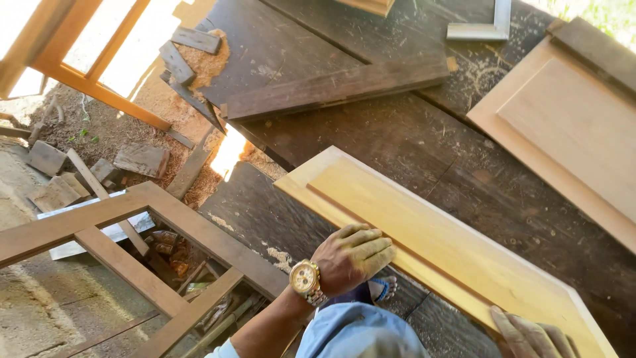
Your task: Sanding a wood panel with an angle grinder and assembling wooden frame pieces using a hammer.
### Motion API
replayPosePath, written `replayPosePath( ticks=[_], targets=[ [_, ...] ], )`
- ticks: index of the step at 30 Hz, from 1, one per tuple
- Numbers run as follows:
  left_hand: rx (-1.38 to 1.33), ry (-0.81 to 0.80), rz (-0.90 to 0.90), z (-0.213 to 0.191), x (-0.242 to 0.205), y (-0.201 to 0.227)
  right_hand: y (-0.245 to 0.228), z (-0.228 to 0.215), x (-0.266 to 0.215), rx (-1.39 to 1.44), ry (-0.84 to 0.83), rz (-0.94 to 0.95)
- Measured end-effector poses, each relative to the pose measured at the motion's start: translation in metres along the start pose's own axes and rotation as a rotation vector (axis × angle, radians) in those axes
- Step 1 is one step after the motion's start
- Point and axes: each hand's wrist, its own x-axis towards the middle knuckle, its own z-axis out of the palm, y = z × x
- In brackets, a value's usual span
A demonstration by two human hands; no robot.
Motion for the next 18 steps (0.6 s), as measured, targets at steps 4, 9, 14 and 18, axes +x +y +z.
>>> replayPosePath(
  ticks=[4, 9, 14, 18],
  targets=[
    [0.002, 0.005, 0.049, -0.008, 0.021, -0.032, 0.054, -0.001, 0.026, -0.066, 0.034, -0.190],
    [0.178, -0.047, 0.093, -0.058, 0.027, -0.113, 0.093, 0.002, 0.050, -0.056, -0.016, -0.260],
    [0.081, 0.021, -0.028, -0.098, 0.031, -0.185, 0.121, 0.007, 0.069, 0.064, 0.149, -0.304],
    [-0.155, 0.001, -0.105, -0.117, 0.051, -0.199, 0.099, -0.019, 0.086, -0.021, 0.065, -0.138]
  ],
)
